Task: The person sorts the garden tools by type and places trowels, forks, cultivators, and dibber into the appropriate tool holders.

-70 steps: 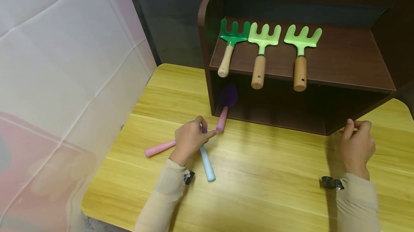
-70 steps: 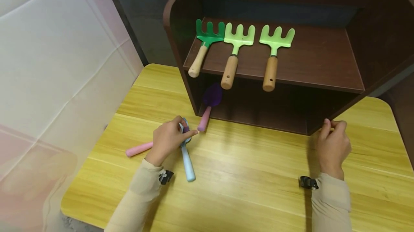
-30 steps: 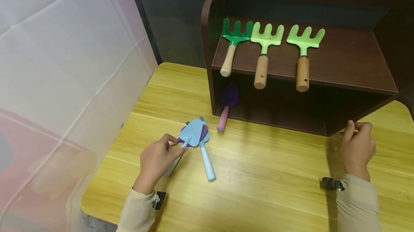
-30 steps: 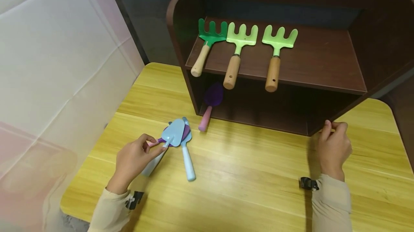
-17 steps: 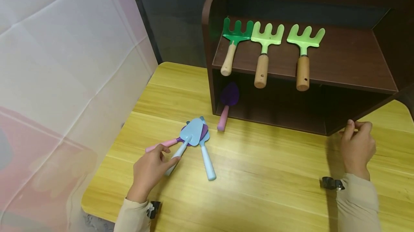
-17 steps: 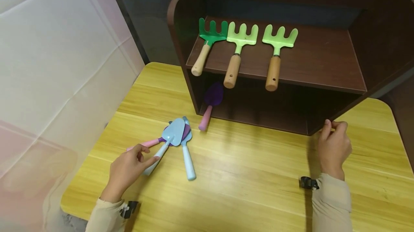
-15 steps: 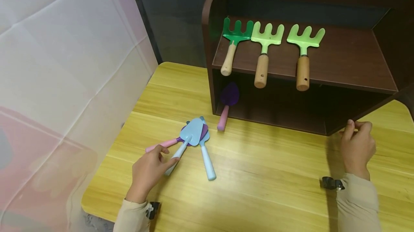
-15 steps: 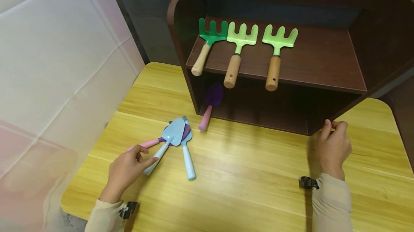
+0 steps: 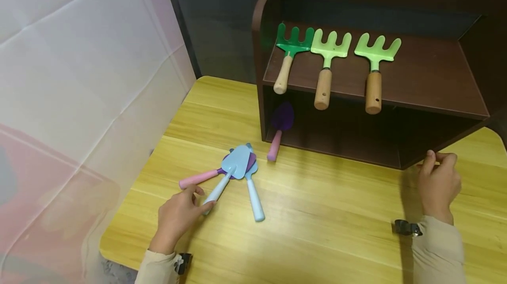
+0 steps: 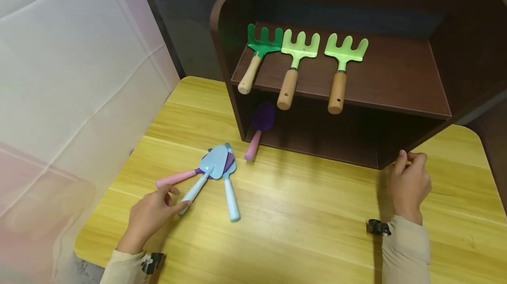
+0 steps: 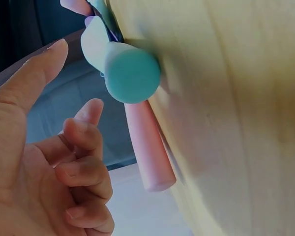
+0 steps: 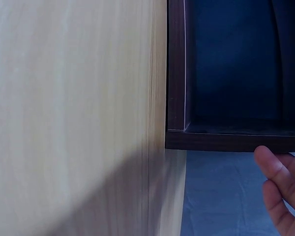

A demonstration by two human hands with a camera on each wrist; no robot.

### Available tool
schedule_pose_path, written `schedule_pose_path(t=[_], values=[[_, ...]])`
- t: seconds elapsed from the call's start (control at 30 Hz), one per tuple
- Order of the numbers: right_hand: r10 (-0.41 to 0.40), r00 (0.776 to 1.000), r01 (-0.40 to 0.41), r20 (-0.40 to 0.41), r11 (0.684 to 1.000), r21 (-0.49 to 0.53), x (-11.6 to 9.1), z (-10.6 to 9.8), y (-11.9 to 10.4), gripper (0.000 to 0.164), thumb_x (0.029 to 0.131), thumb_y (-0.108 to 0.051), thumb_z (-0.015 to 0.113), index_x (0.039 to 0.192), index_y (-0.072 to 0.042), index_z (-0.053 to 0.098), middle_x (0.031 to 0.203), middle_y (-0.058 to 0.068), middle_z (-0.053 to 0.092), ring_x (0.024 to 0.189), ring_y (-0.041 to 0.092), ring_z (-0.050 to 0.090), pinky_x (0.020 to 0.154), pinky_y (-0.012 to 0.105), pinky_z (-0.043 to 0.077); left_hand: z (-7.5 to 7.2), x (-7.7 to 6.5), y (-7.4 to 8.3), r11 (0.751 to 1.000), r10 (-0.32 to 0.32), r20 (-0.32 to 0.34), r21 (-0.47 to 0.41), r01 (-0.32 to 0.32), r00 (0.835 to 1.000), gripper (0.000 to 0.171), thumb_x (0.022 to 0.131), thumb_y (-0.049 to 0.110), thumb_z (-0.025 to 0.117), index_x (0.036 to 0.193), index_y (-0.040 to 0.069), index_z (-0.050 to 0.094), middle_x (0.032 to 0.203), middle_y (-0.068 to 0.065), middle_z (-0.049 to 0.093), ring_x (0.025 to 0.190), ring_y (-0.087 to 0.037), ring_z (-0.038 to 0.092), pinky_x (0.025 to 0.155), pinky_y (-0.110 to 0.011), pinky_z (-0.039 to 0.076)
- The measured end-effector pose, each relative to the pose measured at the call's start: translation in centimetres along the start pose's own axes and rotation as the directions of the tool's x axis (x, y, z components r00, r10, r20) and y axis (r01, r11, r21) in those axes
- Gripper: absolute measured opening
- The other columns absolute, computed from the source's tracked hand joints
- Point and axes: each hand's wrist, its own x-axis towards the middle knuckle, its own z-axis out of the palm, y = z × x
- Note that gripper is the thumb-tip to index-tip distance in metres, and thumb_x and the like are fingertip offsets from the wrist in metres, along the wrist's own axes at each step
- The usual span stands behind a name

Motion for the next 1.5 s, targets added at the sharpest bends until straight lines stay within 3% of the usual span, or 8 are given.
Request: schedule_pose_path(t=[0.43,1.07,1.33,1.37,1.43,1.5], values=[[-0.028,0.999,0.028,-0.026,1.0,-0.001,-0.1,0.2,0.2,0.042,0.101,-0.033,0.039,0.113,0.005,0.051,0.091,0.028,0.067,0.092,0.052,0.061,0.068,0.057,0.035,0.6,-0.3,-0.5,0.999,-0.05,0.066,0.015,0.049,0.997,0.045,0.077,0.049,0.074,0.103,0.014,0.065,0.067,0.004,0.057,0.054,-0.013,0.048,0.047,-0.029,0.034],[-0.012,1.0,0.012,-0.002,1.0,-0.004,-0.2,0.1,0.2,0.042,0.102,-0.033,0.039,0.114,0.005,0.051,0.093,0.029,0.067,0.093,0.05,0.062,0.07,0.056,0.036,1.1,-0.4,-1.4,0.998,-0.052,0.124,0.037,0.048,0.991,0.038,0.077,0.043,0.075,0.099,0.014,0.065,0.067,0.004,0.055,0.057,-0.013,0.049,0.048,-0.03,0.035],[-0.027,0.999,0.027,-0.017,1.0,-0.003,-0.2,0.2,0.3,0.042,0.101,-0.033,0.039,0.114,0.005,0.051,0.091,0.028,0.067,0.091,0.051,0.062,0.069,0.057,0.037,1.0,-0.5,-1.3,0.999,-0.035,0.088,0.034,0.032,0.996,0.03,0.079,0.041,0.074,0.091,0.015,0.065,0.064,0.005,0.055,0.055,-0.012,0.049,0.047,-0.03,0.035],[-0.024,1.0,0.024,-0.019,1.0,-0.002,-0.1,0.2,0.3,0.042,0.101,-0.033,0.039,0.113,0.005,0.051,0.089,0.026,0.068,0.091,0.05,0.063,0.069,0.056,0.037,1.0,-0.5,-1.2,0.999,-0.031,0.08,0.031,0.028,0.996,0.029,0.079,0.041,0.074,0.09,0.015,0.065,0.063,0.004,0.055,0.055,-0.012,0.049,0.047,-0.03,0.035],[-0.015,1.0,0.015,-0.018,1.0,0.008,0.0,0.2,0.3,0.042,0.101,-0.034,0.04,0.113,0.005,0.051,0.074,-0.002,0.073,0.091,0.05,0.063,0.069,0.056,0.037,1.0,-0.5,-1.1,1.0,-0.022,0.064,0.021,0.021,0.998,0.028,0.078,0.039,0.074,0.089,0.015,0.065,0.063,0.004,0.055,0.054,-0.012,0.049,0.047,-0.03,0.034],[-0.009,1.0,0.009,-0.013,1.0,0.018,0.1,0.2,0.4,0.043,0.101,-0.035,0.04,0.114,0.005,0.051,0.061,-0.034,0.059,0.091,0.051,0.062,0.069,0.056,0.036,0.9,-0.5,-1.0,1.0,-0.012,0.043,0.015,0.012,0.999,0.026,0.078,0.038,0.073,0.087,0.015,0.065,0.062,0.004,0.055,0.054,-0.012,0.048,0.046,-0.03,0.034]])
